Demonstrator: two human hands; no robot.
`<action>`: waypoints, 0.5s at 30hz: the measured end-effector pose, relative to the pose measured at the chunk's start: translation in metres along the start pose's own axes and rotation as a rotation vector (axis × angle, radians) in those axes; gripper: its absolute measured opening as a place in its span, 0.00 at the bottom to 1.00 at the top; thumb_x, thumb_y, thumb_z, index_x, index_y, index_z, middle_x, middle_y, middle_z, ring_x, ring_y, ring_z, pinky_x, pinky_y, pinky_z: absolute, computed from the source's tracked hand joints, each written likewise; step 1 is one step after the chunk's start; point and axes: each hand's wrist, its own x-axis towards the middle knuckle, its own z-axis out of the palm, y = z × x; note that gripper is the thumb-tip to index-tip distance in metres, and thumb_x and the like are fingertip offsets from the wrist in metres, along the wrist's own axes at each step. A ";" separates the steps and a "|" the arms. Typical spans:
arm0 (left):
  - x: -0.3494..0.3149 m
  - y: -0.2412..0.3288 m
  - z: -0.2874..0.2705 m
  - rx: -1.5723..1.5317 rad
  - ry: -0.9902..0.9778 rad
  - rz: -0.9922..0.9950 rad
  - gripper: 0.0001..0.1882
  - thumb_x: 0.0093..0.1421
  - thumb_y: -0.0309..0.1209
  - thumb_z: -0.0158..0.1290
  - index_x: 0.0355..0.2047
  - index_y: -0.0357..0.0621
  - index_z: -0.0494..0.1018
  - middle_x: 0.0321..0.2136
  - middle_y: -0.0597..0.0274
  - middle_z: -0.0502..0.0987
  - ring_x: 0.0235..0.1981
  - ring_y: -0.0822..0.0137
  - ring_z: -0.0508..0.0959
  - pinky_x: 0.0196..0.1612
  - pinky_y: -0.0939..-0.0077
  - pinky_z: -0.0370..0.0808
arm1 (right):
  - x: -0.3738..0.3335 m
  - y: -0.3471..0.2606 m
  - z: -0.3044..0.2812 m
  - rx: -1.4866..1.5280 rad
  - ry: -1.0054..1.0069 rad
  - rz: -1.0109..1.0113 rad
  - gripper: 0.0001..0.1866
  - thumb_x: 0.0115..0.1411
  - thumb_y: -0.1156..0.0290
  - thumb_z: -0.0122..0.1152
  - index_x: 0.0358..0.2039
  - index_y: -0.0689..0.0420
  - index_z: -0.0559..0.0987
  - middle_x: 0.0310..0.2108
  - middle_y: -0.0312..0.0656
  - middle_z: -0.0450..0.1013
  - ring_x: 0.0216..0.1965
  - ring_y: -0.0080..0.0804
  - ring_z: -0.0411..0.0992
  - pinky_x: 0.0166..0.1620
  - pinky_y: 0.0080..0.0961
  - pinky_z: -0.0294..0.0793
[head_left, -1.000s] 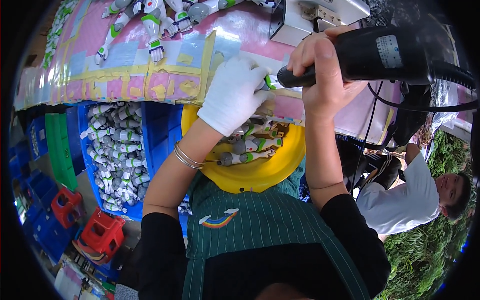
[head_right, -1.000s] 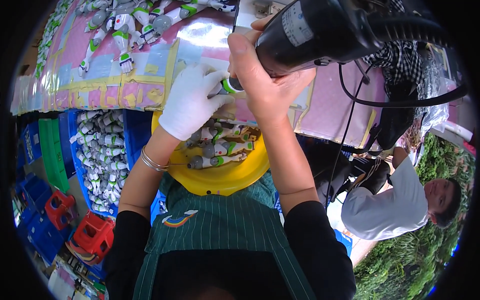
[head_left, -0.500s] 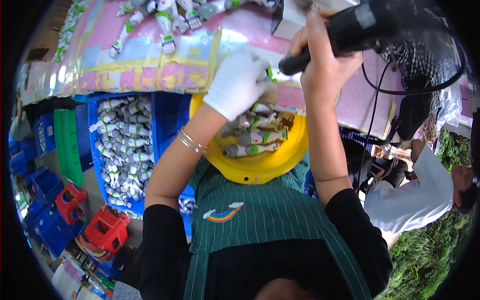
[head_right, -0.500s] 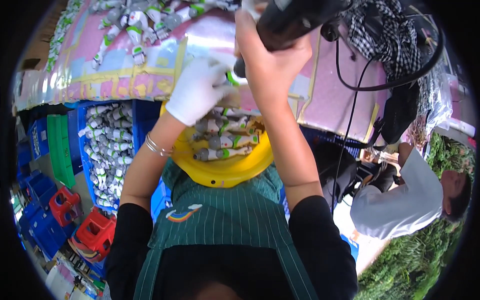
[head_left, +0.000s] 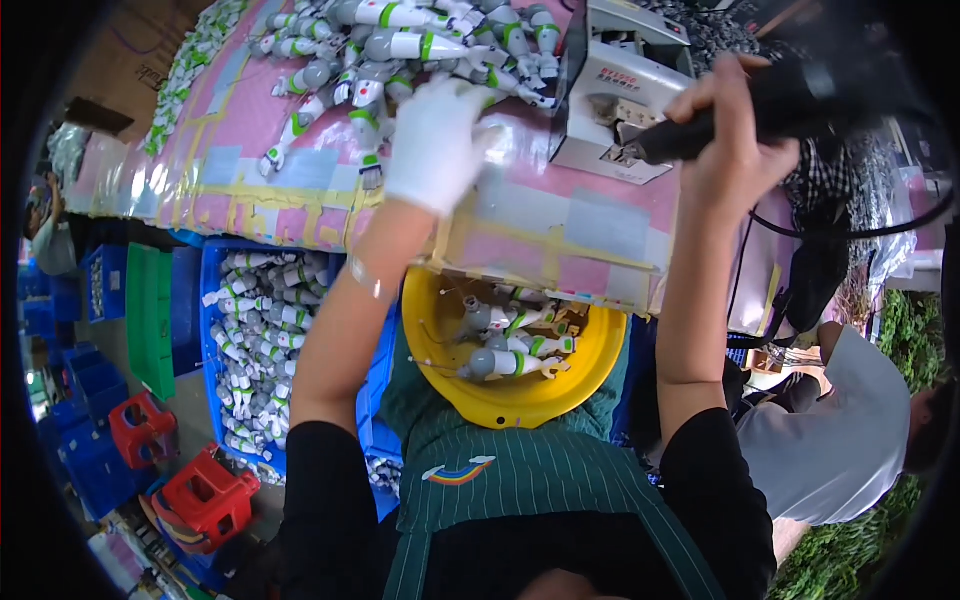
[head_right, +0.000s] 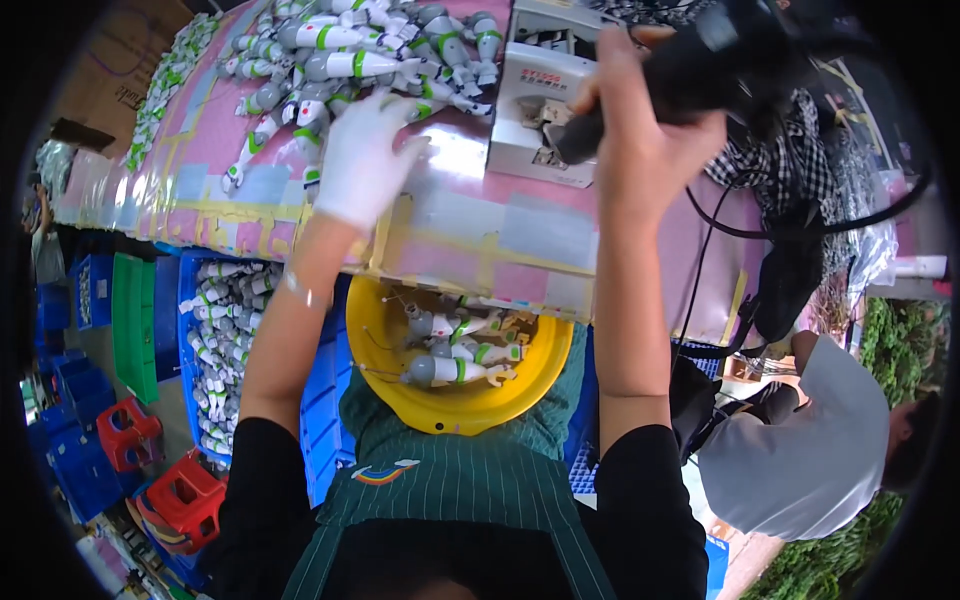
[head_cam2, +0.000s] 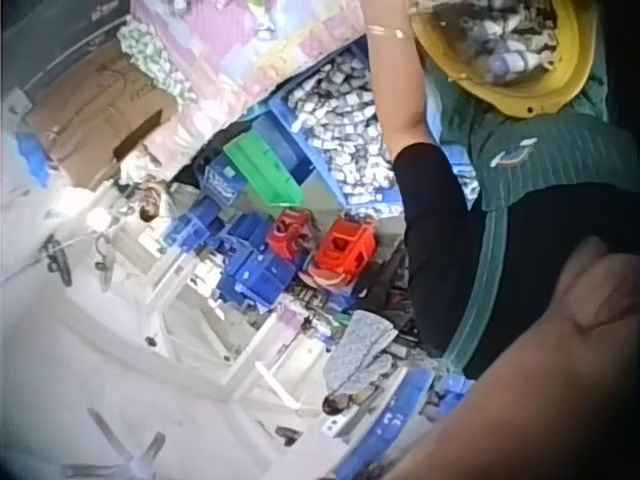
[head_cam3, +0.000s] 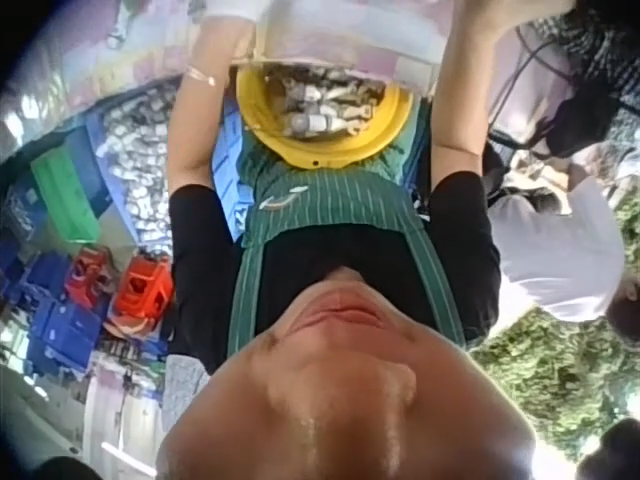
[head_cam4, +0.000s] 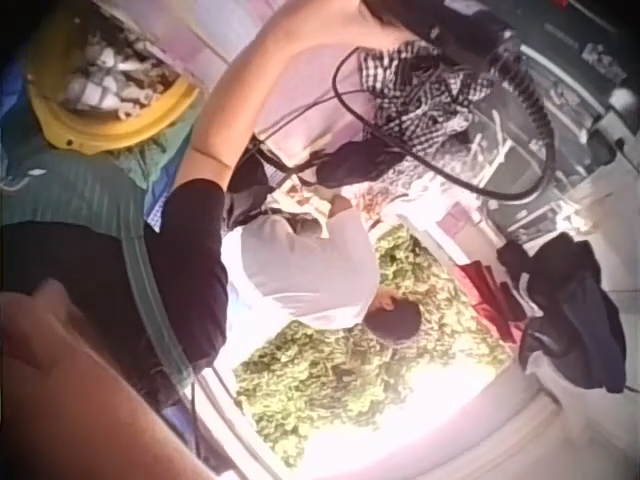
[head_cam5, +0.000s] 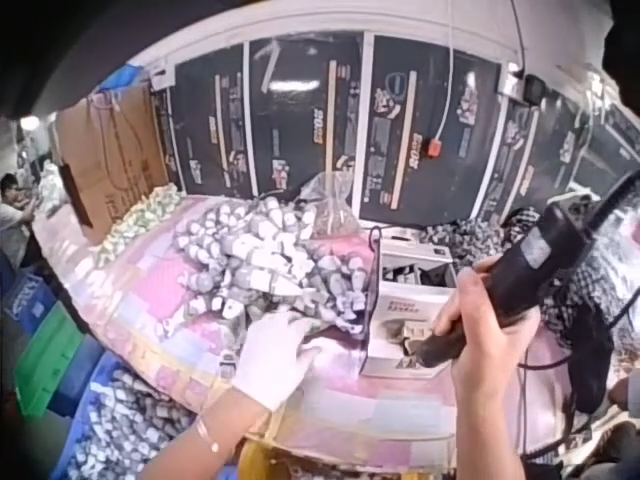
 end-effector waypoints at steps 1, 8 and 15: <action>0.012 -0.015 0.017 0.062 -0.153 -0.087 0.16 0.54 0.38 0.59 0.39 0.42 0.75 0.36 0.50 0.77 0.41 0.49 0.77 0.43 0.57 0.74 | 0.003 0.010 0.006 0.004 -0.001 -0.012 0.07 0.58 0.80 0.61 0.37 0.66 0.74 0.17 0.40 0.70 0.16 0.26 0.70 0.24 0.22 0.70; -0.016 -0.021 0.013 -0.084 -0.323 -0.200 0.17 0.53 0.35 0.61 0.41 0.43 0.74 0.35 0.48 0.74 0.40 0.47 0.76 0.43 0.54 0.73 | 0.000 0.028 0.006 -0.117 -0.038 -0.045 0.07 0.59 0.78 0.63 0.33 0.65 0.73 0.17 0.38 0.71 0.17 0.21 0.71 0.25 0.18 0.70; -0.076 0.013 -0.019 -0.291 -0.334 -0.120 0.20 0.49 0.28 0.62 0.44 0.44 0.74 0.34 0.53 0.73 0.38 0.50 0.75 0.42 0.58 0.72 | 0.001 0.009 0.004 -0.005 0.047 0.196 0.07 0.57 0.78 0.63 0.33 0.63 0.73 0.17 0.36 0.70 0.13 0.22 0.68 0.19 0.18 0.66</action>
